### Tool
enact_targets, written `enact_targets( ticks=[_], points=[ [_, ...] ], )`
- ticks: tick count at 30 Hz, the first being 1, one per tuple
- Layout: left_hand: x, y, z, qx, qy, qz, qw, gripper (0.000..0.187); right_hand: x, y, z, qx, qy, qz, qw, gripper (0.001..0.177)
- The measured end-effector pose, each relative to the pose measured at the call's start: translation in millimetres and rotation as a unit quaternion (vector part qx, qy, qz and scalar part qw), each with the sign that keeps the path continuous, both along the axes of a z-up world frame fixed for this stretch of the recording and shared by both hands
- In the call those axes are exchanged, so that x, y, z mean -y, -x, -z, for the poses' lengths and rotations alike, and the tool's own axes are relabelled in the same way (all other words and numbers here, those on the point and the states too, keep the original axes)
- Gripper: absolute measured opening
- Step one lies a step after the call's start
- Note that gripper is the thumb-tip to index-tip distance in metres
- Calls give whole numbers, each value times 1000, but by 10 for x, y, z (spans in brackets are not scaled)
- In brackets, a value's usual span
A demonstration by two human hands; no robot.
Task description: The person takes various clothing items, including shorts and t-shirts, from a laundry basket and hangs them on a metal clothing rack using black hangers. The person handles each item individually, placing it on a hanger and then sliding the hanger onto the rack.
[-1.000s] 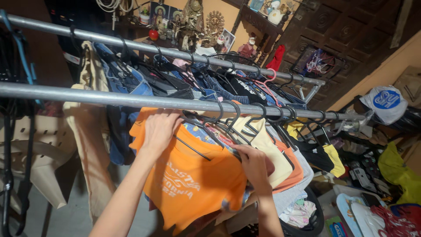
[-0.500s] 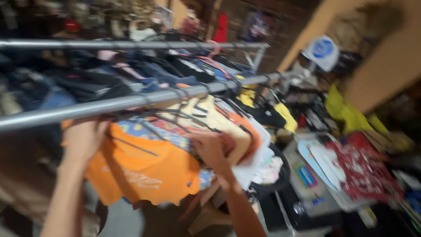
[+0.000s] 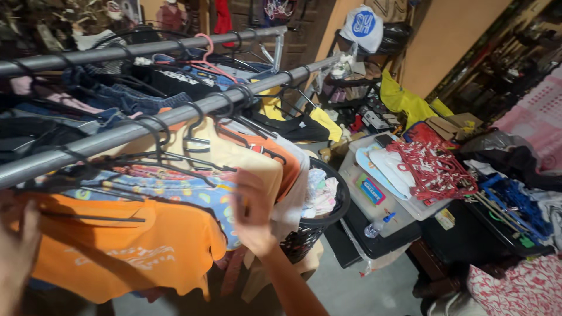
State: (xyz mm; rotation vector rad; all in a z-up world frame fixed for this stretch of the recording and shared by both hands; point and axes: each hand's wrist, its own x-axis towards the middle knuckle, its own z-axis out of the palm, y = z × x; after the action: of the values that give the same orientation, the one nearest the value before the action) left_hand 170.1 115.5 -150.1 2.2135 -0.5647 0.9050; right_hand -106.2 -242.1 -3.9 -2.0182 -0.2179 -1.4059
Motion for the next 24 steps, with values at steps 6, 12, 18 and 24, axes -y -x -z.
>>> enact_targets(
  ticks=[6, 12, 18, 24],
  points=[
    [1074, 1239, -755, 174, 103, -72, 977, 11, 1220, 481, 827, 47, -82, 265, 960, 20],
    [2322, 2392, -1245, 136, 119, 251, 951, 13, 2922, 644, 2040, -254, -188, 309, 897, 26],
    [3354, 2827, -1180, 57, 106, 397, 910, 18, 3136, 395, 2527, -529, -135, 362, 756, 42],
    [4255, 2906, -871, -312, 46, 495, 809, 23, 3406, 300, 2712, -401, -170, 351, 829, 40]
  ],
)
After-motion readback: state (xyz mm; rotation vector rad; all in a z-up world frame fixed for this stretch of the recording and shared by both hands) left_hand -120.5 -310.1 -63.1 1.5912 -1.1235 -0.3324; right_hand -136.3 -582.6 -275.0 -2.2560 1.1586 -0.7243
